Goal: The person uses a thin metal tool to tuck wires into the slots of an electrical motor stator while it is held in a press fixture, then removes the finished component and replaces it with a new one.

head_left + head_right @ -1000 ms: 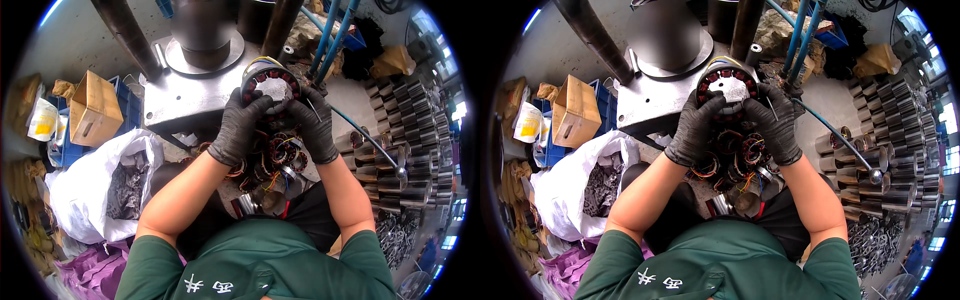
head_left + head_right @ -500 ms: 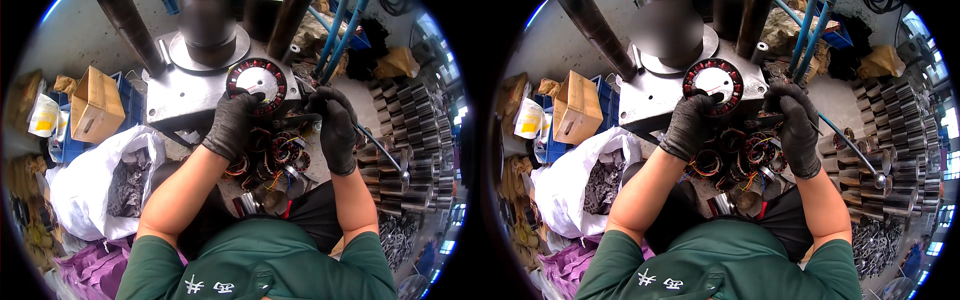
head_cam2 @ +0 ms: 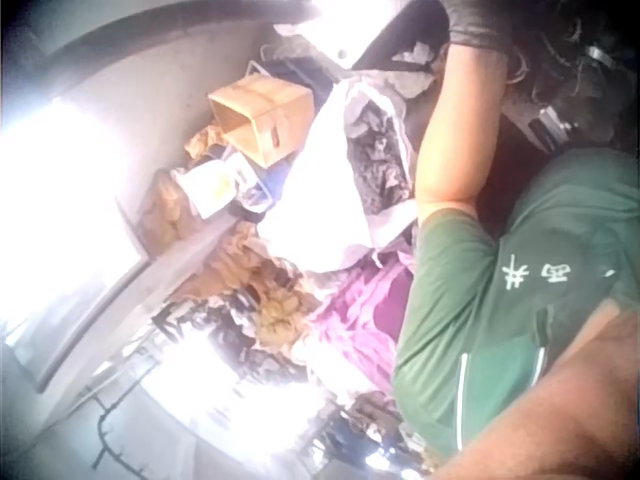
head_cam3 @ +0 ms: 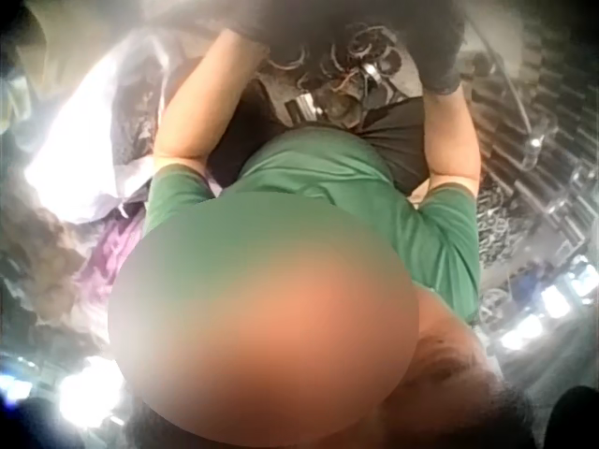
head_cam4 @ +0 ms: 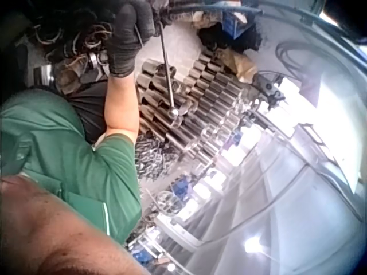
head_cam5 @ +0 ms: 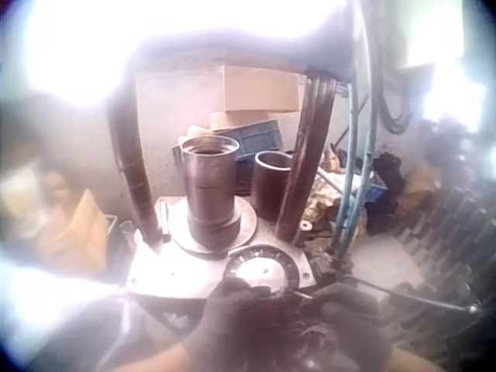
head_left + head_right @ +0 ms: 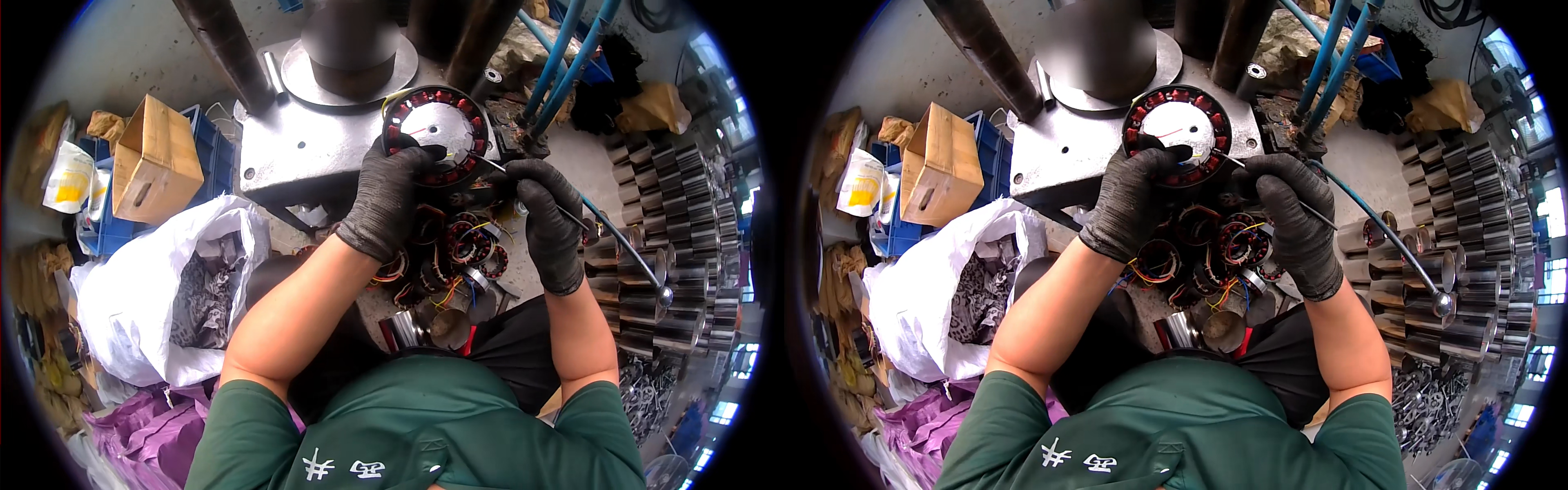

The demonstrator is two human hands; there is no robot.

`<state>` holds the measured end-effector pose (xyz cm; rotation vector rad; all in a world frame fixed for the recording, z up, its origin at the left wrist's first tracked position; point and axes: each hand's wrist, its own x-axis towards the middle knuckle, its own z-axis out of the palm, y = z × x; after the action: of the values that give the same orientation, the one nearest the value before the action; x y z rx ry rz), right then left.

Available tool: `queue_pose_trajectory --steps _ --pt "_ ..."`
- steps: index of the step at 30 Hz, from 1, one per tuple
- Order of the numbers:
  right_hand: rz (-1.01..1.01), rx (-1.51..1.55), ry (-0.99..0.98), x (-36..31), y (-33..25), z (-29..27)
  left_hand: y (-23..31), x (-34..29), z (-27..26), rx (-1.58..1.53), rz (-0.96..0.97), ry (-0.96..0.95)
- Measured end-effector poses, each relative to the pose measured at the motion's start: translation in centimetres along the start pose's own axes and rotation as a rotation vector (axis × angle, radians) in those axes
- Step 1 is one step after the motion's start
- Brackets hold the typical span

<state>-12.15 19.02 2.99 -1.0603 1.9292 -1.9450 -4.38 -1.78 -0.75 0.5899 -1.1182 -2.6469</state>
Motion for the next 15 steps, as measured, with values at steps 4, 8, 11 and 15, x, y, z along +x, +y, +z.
queue_pose_trajectory --steps 4,8,11,15 --pt "-0.073 -0.139 -0.087 0.0 -0.3 0.6 -0.1 0.0 0.0 0.078 0.090 0.037" --pt "-0.115 -0.198 -0.105 -0.2 0.3 0.9 -0.4 -0.1 -0.1 0.176 0.173 0.061" --pt "-0.157 -0.221 -0.091 -0.4 0.9 1.5 -0.5 -0.1 0.0 0.179 0.257 0.068" --pt "-0.194 -0.290 -0.073 -0.5 0.9 2.2 0.0 -0.6 0.9 0.195 0.332 0.080"
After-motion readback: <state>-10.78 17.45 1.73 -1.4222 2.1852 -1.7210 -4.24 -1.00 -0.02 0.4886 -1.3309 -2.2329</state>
